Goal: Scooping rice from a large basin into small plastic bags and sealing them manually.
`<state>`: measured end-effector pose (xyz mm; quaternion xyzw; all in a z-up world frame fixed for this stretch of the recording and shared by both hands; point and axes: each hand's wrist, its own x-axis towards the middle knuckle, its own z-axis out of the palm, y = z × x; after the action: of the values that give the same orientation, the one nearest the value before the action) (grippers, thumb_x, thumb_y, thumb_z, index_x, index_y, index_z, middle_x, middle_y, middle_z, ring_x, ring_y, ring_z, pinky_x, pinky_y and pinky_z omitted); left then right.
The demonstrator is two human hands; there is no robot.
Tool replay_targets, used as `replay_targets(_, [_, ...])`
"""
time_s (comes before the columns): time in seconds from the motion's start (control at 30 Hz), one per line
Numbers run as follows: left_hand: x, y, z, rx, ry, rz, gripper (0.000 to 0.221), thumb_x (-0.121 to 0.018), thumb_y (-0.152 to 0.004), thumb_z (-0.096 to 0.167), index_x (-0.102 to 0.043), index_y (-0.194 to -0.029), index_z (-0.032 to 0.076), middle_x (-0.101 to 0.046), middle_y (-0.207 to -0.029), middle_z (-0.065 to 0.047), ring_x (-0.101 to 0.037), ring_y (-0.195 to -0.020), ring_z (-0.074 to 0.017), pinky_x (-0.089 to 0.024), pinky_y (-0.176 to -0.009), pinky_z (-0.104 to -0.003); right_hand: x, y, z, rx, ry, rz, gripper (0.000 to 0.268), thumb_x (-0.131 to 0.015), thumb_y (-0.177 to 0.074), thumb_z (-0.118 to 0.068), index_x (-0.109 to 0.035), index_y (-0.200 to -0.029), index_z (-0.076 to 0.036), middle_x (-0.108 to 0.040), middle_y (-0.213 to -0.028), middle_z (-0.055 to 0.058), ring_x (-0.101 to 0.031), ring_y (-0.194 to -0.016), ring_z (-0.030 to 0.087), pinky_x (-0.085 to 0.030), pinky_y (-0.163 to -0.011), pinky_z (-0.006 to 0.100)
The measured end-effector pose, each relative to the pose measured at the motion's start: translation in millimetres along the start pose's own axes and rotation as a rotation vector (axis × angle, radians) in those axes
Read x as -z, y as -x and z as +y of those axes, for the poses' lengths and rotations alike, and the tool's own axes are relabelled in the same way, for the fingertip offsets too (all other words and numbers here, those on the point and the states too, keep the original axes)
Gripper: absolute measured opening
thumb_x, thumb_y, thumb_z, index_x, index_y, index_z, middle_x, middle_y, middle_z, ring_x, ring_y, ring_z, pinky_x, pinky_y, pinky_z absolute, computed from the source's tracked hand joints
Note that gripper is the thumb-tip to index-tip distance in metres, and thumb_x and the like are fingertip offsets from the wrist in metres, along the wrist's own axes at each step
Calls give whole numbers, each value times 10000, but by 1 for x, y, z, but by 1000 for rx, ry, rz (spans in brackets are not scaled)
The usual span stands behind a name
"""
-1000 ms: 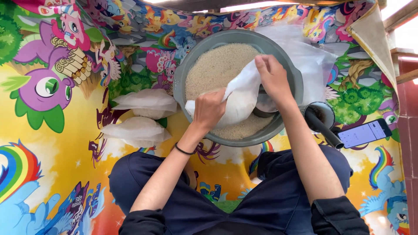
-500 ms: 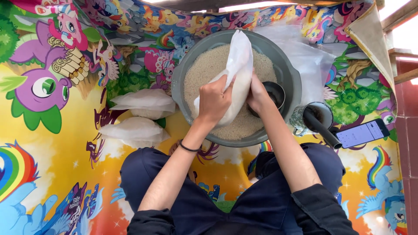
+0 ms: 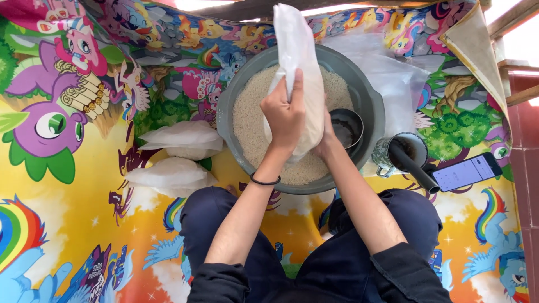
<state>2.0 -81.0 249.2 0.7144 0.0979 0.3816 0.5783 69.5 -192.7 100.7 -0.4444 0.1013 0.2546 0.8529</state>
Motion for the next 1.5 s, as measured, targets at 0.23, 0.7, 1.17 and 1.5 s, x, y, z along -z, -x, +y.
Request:
replay_targets(0.23, [1, -17, 8, 36, 72, 104, 387, -505, -1062, 312, -618, -782, 70, -532, -538, 27, -411, -439, -64, -323, -444, -212, 16, 11, 6, -123, 60, -89, 484, -454, -1011, -547, -651, -1043, -105, -613, -971, 82, -581, -814, 162, -474, -769, 313])
replay_targets(0.7, [-2, -14, 10, 25, 72, 182, 395, -490, -1064, 313, -705, -972, -6, -646, -672, -16, -482, -507, -78, -374, -463, -244, 24, 34, 25, -393, 194, -289, 499, -365, -1057, -465, -524, -760, -96, -412, -624, 0, -331, -527, 101, -274, -542, 262])
replay_targets(1.17, [-2, -9, 20, 63, 48, 227, 420, -462, -1068, 314, -693, -922, -4, -644, -666, -19, -488, -516, -84, -391, -477, -251, -36, 35, -6, -257, 109, -97, 584, -429, -970, -543, -567, -1286, -72, -629, -1169, 110, -595, -946, 192, -466, -759, 325])
replay_targets(1.5, [21, -19, 42, 74, 82, 334, 436, -452, -1063, 322, -559, -715, 83, -511, -609, 41, -396, -488, -68, -334, -467, -236, -103, 68, -72, -1, 278, 167, 492, -531, -961, -380, -669, -1209, 22, -724, -1191, 183, -676, -993, 186, -536, -840, 292])
